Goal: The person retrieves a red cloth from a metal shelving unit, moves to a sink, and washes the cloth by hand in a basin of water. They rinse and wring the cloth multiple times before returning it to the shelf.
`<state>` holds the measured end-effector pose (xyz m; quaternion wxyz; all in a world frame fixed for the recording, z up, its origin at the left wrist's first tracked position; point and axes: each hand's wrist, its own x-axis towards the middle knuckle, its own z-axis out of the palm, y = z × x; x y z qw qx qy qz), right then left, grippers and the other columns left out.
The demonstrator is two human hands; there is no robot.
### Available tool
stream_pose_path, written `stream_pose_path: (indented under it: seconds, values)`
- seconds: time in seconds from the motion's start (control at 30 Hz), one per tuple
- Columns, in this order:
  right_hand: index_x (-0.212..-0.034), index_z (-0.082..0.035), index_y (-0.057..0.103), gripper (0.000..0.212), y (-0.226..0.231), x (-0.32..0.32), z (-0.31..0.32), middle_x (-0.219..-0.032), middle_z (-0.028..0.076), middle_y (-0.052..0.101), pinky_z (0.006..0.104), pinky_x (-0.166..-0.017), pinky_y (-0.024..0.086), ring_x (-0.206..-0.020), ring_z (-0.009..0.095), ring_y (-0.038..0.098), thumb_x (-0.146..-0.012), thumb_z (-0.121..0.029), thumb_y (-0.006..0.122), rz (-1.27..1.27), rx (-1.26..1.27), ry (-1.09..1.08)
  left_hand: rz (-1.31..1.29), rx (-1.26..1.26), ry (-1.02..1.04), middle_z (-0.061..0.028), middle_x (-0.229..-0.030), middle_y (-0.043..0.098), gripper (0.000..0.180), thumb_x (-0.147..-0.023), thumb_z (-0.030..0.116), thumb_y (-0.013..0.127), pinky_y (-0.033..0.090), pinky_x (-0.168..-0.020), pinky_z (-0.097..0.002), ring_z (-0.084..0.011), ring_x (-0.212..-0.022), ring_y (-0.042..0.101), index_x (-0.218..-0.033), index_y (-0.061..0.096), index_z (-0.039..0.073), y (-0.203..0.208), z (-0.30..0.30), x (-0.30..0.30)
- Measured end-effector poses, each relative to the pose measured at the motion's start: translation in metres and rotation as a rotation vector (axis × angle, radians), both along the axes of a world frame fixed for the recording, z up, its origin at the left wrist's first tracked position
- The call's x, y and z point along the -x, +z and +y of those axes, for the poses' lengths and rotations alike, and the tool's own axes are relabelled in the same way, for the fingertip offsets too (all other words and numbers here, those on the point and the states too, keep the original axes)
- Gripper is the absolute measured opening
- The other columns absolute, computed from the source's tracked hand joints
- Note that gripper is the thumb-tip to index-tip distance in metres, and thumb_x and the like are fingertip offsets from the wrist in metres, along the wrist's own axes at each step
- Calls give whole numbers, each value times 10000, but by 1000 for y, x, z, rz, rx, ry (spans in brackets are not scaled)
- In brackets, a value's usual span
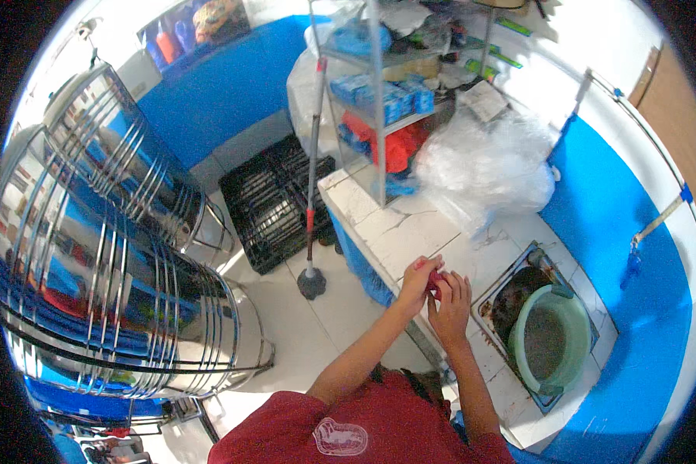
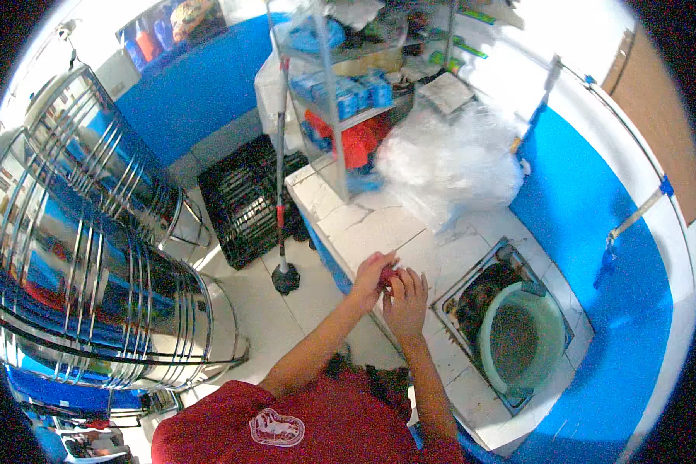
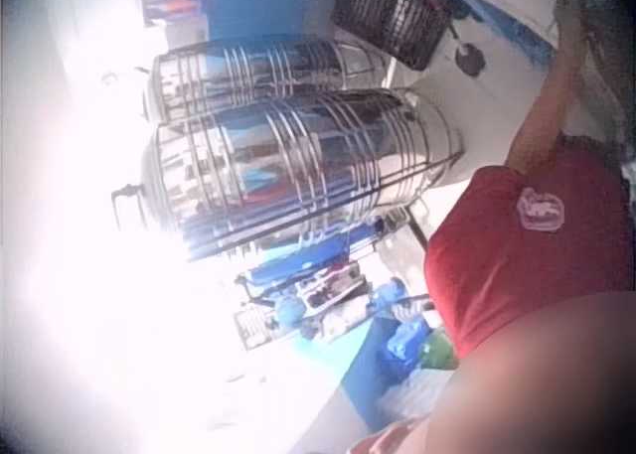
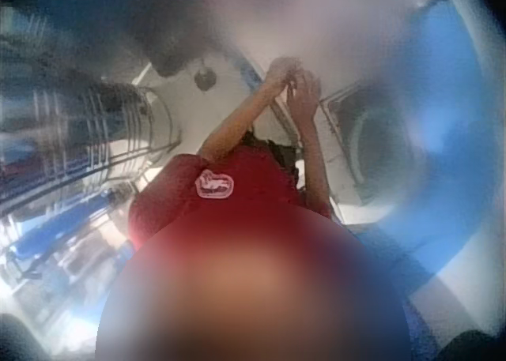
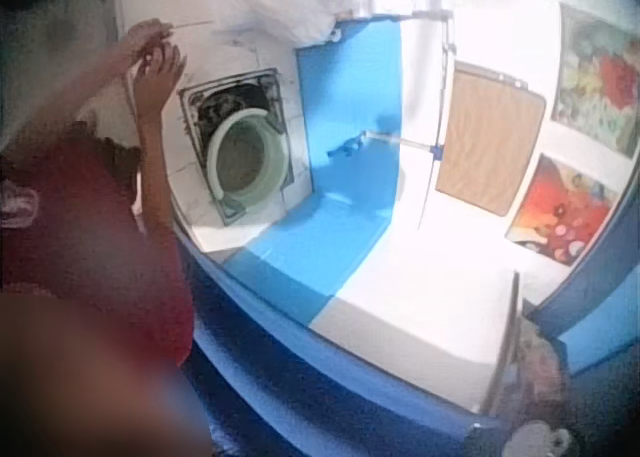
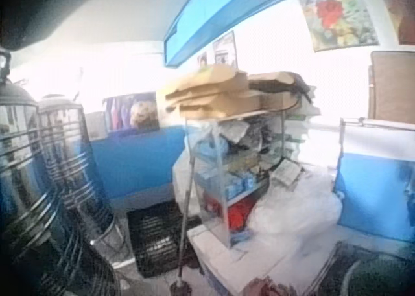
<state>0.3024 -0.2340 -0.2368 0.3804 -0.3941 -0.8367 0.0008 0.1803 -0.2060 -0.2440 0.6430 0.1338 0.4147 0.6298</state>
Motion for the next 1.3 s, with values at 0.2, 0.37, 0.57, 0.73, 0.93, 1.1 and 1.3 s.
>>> stream_pose_path:
  seconds: [0.2, 0.37, 0.57, 0.73, 0.93, 1.1, 1.3]
  values:
    - [-1254, -16, 450, 504, -1, 70, -1, -1092, 198, 591, 451, -935, 457, -1046, 371, 580, -814, -77, 687, 256, 575, -5, 288, -112, -162, -61, -992, 673, 302, -904, 244, 700, 497, -875, -317, -166, -910, 631, -1074, 638, 2, -9, -18, 89]
    - [-1266, 0, 409, 511, -1, 105, 21, -1056, 182, 587, 398, -842, 507, -960, 327, 620, -844, -73, 687, 236, 516, 74, 337, -177, -182, -44, -1020, 685, 287, -920, 200, 685, 516, -832, -289, -136, -919, 635, -1116, 645, -6, -18, -8, 133]
    - [-1216, 0, 452, 390, -10, 149, 67, -1026, 121, 604, 308, -586, 545, -790, 178, 631, -901, -106, 657, 648, 1029, 128, 570, -262, -151, -26, -971, 688, 233, -941, 178, 659, 536, -796, -294, -118, -879, 636, -1107, 652, 15, -22, 24, 164]
    - [-1129, -27, 569, 374, -21, 178, 119, -785, 67, 624, 264, -393, 447, -558, 119, 582, -969, -365, 553, 1061, 1242, 157, 446, -334, -110, -68, -1079, 678, 220, -965, 140, 611, 500, -928, -306, -152, -1039, 629, -1139, 632, 6, -12, 64, 233]
    - [-1098, -42, 602, 461, -15, 211, 180, -667, 49, 601, 243, -330, 360, -407, 102, 495, -990, -470, 469, 767, 1262, 320, 731, -281, -350, -111, -1256, 602, 451, -975, 200, 609, 457, -1007, -346, -209, -1175, 574, -1364, 470, 19, 4, 96, 263]
    - [-1162, -30, 564, 392, 1, 281, 207, -827, 103, 636, 283, -483, 493, -603, 175, 634, -980, -377, 558, 756, 1182, 198, 500, -213, -244, -170, -1324, 533, 649, -1007, 248, 557, 437, -1019, -353, -216, -1230, 520, -1518, 199, 70, -11, 118, 282]
    - [-1335, -91, 545, 533, 90, 327, 241, -1286, 149, 581, 427, -949, 454, -1129, 276, 568, -837, -203, 700, -84, -147, 58, 505, -283, -269, -117, -1196, 616, 461, -992, 293, 575, 438, -991, -320, -198, -1137, 572, -1337, 483, 1, -27, 157, 369]
